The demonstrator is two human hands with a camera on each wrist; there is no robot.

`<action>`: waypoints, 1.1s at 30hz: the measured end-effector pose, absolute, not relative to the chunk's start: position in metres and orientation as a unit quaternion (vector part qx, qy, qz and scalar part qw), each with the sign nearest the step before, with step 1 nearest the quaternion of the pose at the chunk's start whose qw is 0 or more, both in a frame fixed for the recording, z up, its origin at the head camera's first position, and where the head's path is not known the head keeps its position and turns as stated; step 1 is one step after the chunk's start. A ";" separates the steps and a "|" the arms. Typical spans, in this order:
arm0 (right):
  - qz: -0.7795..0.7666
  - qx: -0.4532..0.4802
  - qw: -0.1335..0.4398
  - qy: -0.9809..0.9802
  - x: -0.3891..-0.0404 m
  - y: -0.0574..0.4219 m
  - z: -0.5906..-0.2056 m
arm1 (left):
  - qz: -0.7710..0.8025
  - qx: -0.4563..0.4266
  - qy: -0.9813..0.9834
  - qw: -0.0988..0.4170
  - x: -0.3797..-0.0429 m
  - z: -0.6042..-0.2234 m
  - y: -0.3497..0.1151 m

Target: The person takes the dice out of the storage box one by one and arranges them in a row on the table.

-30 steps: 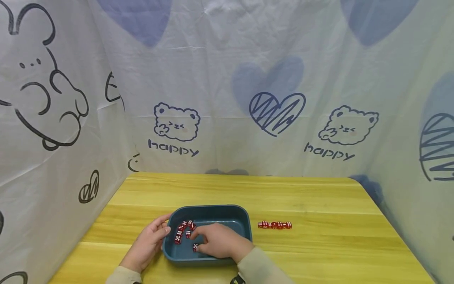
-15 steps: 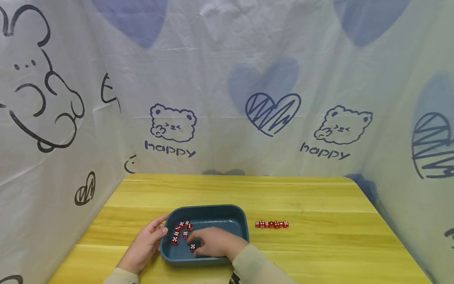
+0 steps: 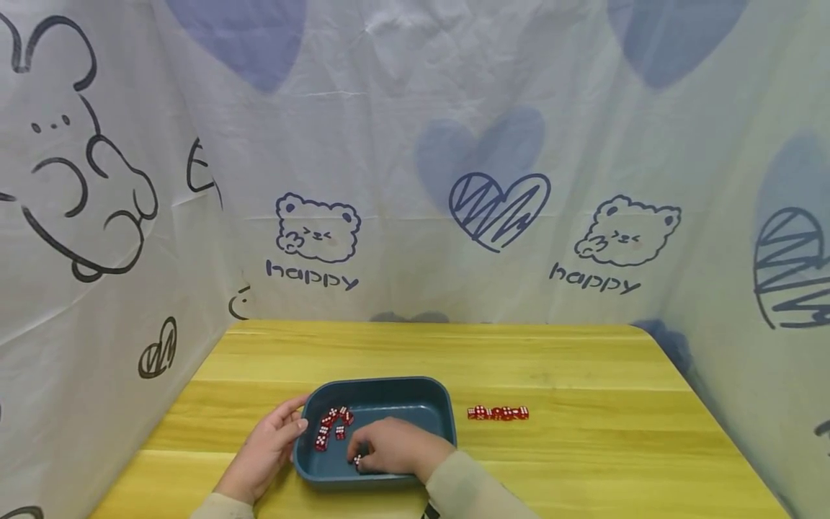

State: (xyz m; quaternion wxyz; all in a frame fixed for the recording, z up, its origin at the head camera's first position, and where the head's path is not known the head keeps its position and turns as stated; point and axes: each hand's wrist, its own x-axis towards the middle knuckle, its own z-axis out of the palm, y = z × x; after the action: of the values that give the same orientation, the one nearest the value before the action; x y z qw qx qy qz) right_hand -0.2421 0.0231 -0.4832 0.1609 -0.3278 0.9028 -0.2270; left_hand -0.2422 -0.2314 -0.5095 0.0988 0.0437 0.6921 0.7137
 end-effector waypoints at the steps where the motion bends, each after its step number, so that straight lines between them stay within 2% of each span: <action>1: -0.225 -0.329 0.159 0.903 -0.242 0.023 -0.483 | 0.714 0.043 0.692 0.100 -0.242 -0.510 -0.232; 18: -0.257 -0.330 0.073 0.905 -0.238 0.030 -0.474 | 0.713 0.035 0.692 0.108 -0.242 -0.511 -0.232; 33: -0.333 -0.290 0.025 0.897 -0.238 0.068 -0.459 | 0.718 0.043 0.686 0.107 -0.241 -0.508 -0.232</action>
State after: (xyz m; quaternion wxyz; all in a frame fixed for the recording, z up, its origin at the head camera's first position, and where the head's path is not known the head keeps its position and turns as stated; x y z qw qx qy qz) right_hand -0.2383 0.0682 -0.4588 0.0246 -0.2903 0.8968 -0.3330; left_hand -0.2412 -0.2321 -0.5081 0.1067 0.0433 0.6864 0.7180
